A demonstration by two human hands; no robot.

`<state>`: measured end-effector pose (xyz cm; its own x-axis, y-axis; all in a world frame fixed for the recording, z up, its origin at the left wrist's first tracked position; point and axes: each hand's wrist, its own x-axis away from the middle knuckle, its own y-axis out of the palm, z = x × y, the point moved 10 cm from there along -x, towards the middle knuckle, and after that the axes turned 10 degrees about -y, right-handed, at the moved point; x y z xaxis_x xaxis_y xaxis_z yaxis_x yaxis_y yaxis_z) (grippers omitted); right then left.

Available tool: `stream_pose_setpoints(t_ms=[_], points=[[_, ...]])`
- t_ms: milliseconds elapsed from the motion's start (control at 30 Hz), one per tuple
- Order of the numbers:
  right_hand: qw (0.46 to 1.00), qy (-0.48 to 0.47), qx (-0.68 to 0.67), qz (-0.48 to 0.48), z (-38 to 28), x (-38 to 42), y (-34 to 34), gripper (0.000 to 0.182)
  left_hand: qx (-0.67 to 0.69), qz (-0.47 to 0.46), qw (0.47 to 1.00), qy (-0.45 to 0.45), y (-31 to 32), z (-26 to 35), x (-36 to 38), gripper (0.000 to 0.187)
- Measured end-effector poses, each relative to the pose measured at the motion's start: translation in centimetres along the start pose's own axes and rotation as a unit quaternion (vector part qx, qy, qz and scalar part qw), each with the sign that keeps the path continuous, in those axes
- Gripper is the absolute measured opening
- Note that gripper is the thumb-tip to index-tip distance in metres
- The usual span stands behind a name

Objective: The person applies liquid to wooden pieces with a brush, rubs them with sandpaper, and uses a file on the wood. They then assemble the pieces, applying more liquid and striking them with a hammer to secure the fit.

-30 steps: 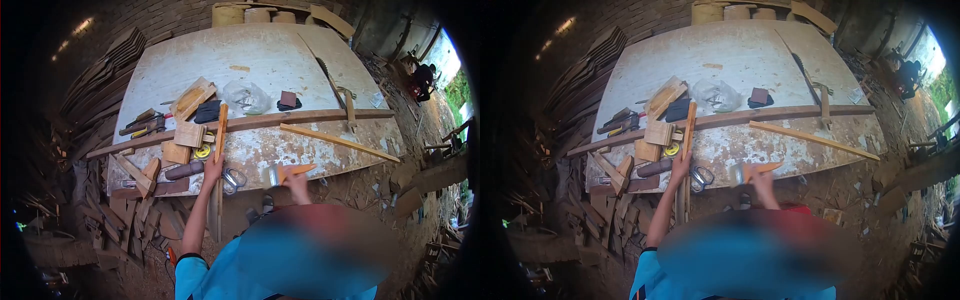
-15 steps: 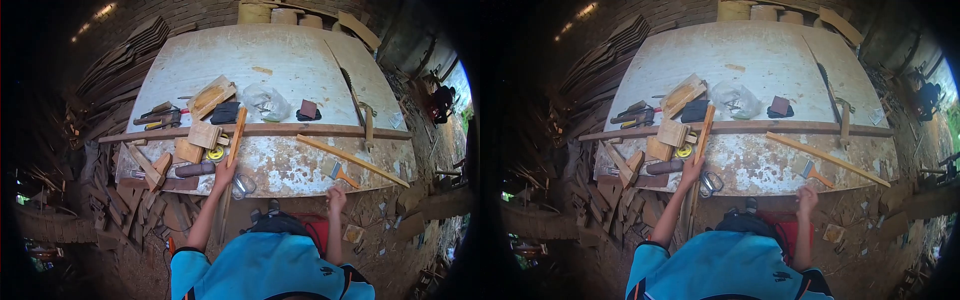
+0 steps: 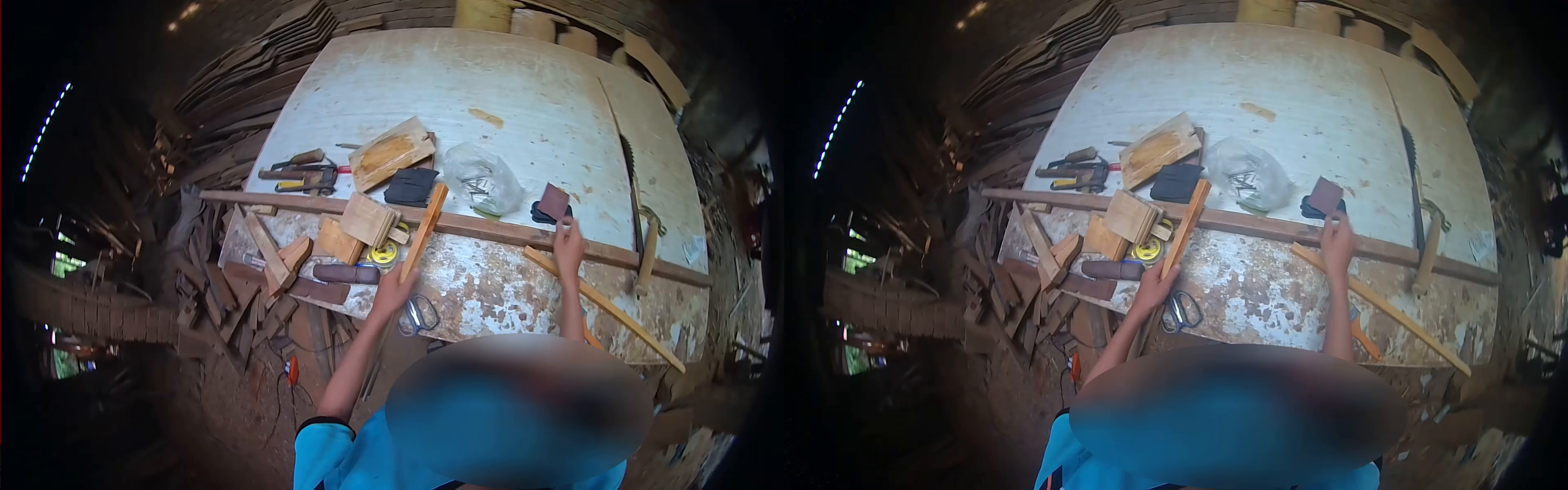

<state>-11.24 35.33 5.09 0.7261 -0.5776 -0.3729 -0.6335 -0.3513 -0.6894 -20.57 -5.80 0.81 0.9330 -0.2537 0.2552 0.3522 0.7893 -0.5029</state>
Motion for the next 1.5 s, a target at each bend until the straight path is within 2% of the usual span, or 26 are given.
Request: stream_pose_setpoints(t_ms=[33, 133, 233, 267, 367, 400, 467, 500, 567, 600, 667, 733, 833, 933, 1033, 1133, 1267, 1367, 1400, 1500], points=[[0.997, 0.034, 0.068, 0.025, -0.2, -1.9, -0.7, 0.027, 0.004, 0.002, 1.0, -0.011, 0.1, 0.0, 0.3, 0.035], [0.986, 0.078, 0.146, 0.006, 1.6, -6.3, 1.5, 0.038, 0.009, 0.004, 1.0, 0.003, -0.4, 0.4, -0.1, 0.035], [0.981, 0.08, 0.178, -0.013, 5.9, -8.1, 4.9, 0.044, 0.002, -0.05, 0.997, -0.054, 0.1, -0.9, -0.5, 0.041], [0.987, 0.108, 0.12, -0.004, 7.9, -8.6, 5.5, 0.05, 0.029, -0.039, 0.998, -0.028, -0.1, -0.1, -0.3, 0.037], [0.994, 0.085, 0.016, 0.06, 11.4, -9.3, 6.3, 0.05, 0.059, -0.042, 0.997, 0.005, -0.1, -0.7, -0.8, 0.038], [0.981, 0.135, -0.105, 0.094, 11.7, -9.1, 5.8, 0.048, 0.054, -0.052, 0.997, 0.001, 0.1, -1.2, -1.0, 0.039], [0.898, 0.231, -0.341, 0.156, 10.1, -7.7, 4.9, 0.044, 0.06, -0.073, 0.995, -0.017, 0.5, -2.4, -1.5, 0.041], [0.848, 0.239, -0.454, 0.133, 9.5, -7.7, 5.5, 0.044, 0.06, -0.084, 0.994, -0.025, 0.4, -2.5, -1.6, 0.041], [0.709, 0.239, -0.658, 0.084, 7.4, -7.8, 5.8, 0.043, 0.045, -0.104, 0.991, -0.072, 0.3, -2.9, -1.8, 0.045], [0.712, 0.23, -0.66, 0.064, 5.0, -7.0, 4.4, 0.042, 0.037, -0.116, 0.988, -0.094, 0.3, -2.8, -1.7, 0.047], [0.69, 0.162, -0.705, 0.006, -2.8, -5.3, 0.8, 0.052, 0.087, -0.209, 0.966, -0.125, 0.5, 0.4, 0.6, 0.047], [0.715, 0.073, -0.695, -0.001, -10.2, -3.8, -3.9, 0.063, 0.117, -0.287, 0.943, -0.119, 0.5, 4.9, 2.8, 0.047], [0.729, 0.004, -0.684, 0.008, -15.9, -2.3, -8.2, 0.069, 0.132, -0.308, 0.942, 0.016, -1.8, 15.7, 5.8, 0.046], [0.756, -0.094, -0.647, 0.034, -21.9, -0.5, -14.0, 0.068, 0.189, -0.314, 0.926, 0.093, -3.7, 25.3, 9.3, 0.036], [0.733, -0.245, -0.633, 0.054, -28.6, 1.9, -20.0, 0.07, 0.249, -0.304, 0.9, 0.188, -4.0, 31.1, 11.2, 0.035], [0.742, -0.331, -0.574, 0.102, -32.2, 3.8, -24.0, 0.071, 0.26, -0.267, 0.891, 0.26, -4.1, 34.2, 11.6, 0.03], [0.781, -0.328, -0.506, 0.159, -33.0, 4.7, -25.5, 0.071, 0.251, -0.226, 0.885, 0.322, -3.5, 34.8, 11.3, 0.023], [0.788, -0.299, -0.508, 0.179, -32.8, 5.3, -24.5, 0.072, 0.204, -0.156, 0.872, 0.418, -4.1, 35.1, 11.7, 0.03], [0.79, -0.306, -0.503, 0.173, -33.0, 5.6, -23.9, 0.073, 0.175, -0.114, 0.876, 0.434, -4.3, 35.1, 11.7, 0.041], [0.802, -0.299, -0.495, 0.15, -34.7, 6.1, -22.8, 0.076, 0.214, -0.098, 0.839, 0.491, -3.6, 34.8, 12.5, 0.047]])
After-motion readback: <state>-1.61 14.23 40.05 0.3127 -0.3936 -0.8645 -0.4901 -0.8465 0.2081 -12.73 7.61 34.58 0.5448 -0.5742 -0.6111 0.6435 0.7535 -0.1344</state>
